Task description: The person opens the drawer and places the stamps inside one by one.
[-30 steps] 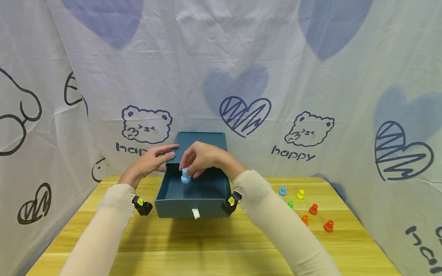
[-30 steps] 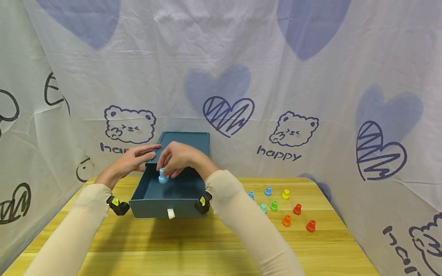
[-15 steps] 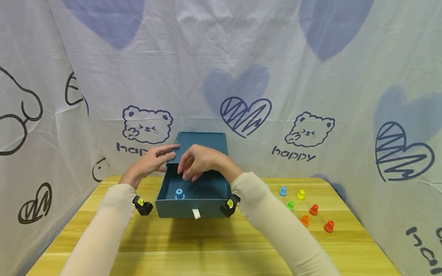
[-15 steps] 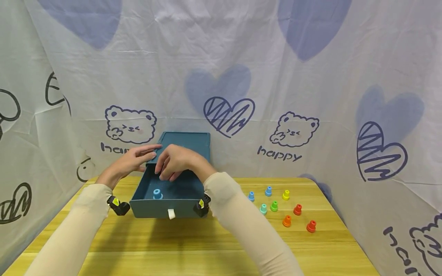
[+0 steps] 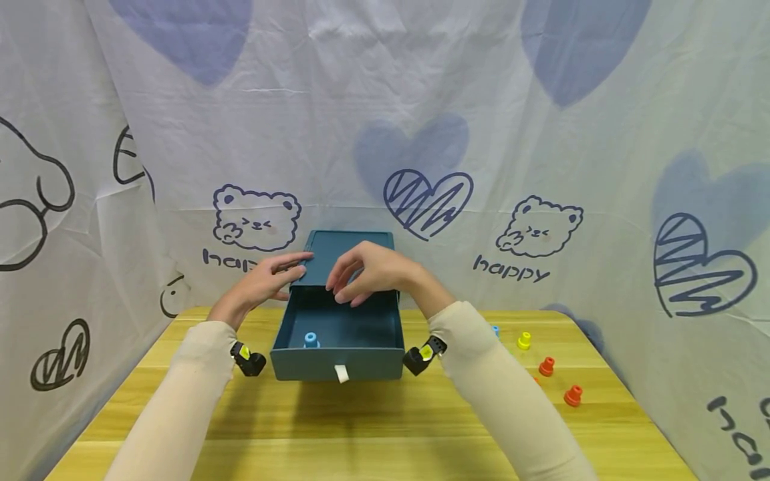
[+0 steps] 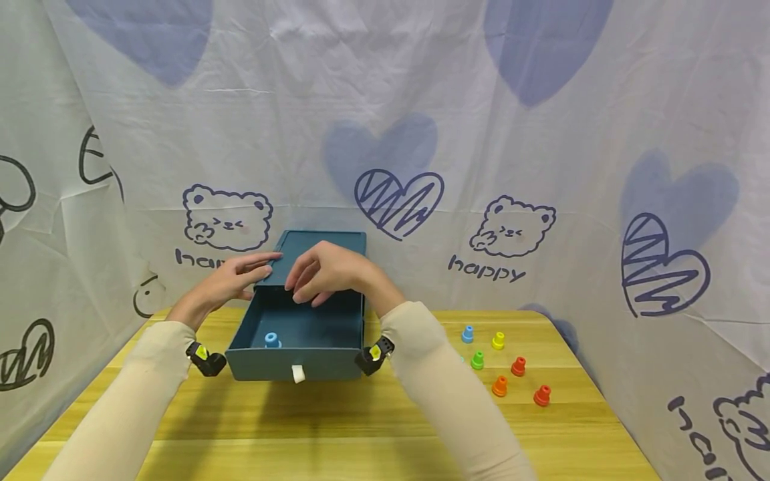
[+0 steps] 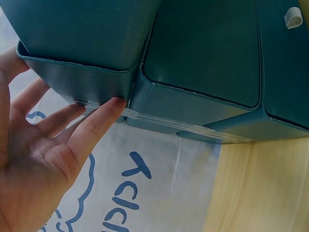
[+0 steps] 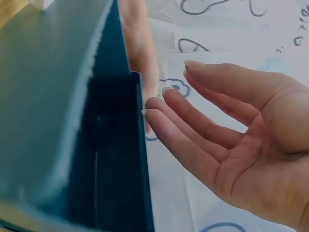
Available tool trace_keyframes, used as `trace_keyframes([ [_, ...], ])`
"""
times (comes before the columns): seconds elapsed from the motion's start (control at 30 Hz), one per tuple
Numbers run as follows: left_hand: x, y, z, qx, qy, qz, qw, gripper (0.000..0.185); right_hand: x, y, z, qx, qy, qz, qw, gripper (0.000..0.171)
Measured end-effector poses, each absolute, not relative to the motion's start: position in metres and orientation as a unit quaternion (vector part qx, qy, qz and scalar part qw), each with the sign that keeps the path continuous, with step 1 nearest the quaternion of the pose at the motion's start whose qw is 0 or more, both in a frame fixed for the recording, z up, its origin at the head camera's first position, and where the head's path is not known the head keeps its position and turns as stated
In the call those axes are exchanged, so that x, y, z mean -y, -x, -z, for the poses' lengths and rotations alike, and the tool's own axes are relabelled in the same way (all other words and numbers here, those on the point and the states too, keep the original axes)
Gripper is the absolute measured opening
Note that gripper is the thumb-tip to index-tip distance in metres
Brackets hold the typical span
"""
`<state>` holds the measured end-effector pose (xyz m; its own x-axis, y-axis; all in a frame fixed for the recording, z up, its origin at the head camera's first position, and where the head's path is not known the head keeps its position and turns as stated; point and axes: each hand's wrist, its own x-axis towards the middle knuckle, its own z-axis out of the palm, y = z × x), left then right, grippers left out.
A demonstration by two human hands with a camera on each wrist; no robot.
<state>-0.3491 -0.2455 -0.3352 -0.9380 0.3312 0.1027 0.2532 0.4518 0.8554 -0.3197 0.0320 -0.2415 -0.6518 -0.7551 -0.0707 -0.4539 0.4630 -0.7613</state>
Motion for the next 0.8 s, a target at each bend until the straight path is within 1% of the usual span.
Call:
trace_keyframes([
  [0.17,0.244,0.347,0.335,-0.852,-0.168,-0.495,0.038,0.059,-0.050,0.318,0.239,-0.825,0.376,0.373,0.198,0.028],
  [0.4,0.245,0.345,0.334,-0.849,-0.176,-0.496,0.038,0.059,-0.077,0.319,0.240,-0.819,0.394,0.363,0.208,0.033],
  [0.67,0.245,0.346,0.336,-0.851,-0.181,-0.492,0.037,0.060,-0.110,0.318,0.242,-0.819,0.377,0.385,0.197,0.036],
  [0.8,0.245,0.347,0.336,-0.853,-0.174,-0.490,0.037,0.059,-0.127,0.317,0.244,-0.822,0.375,0.389,0.181,0.035],
])
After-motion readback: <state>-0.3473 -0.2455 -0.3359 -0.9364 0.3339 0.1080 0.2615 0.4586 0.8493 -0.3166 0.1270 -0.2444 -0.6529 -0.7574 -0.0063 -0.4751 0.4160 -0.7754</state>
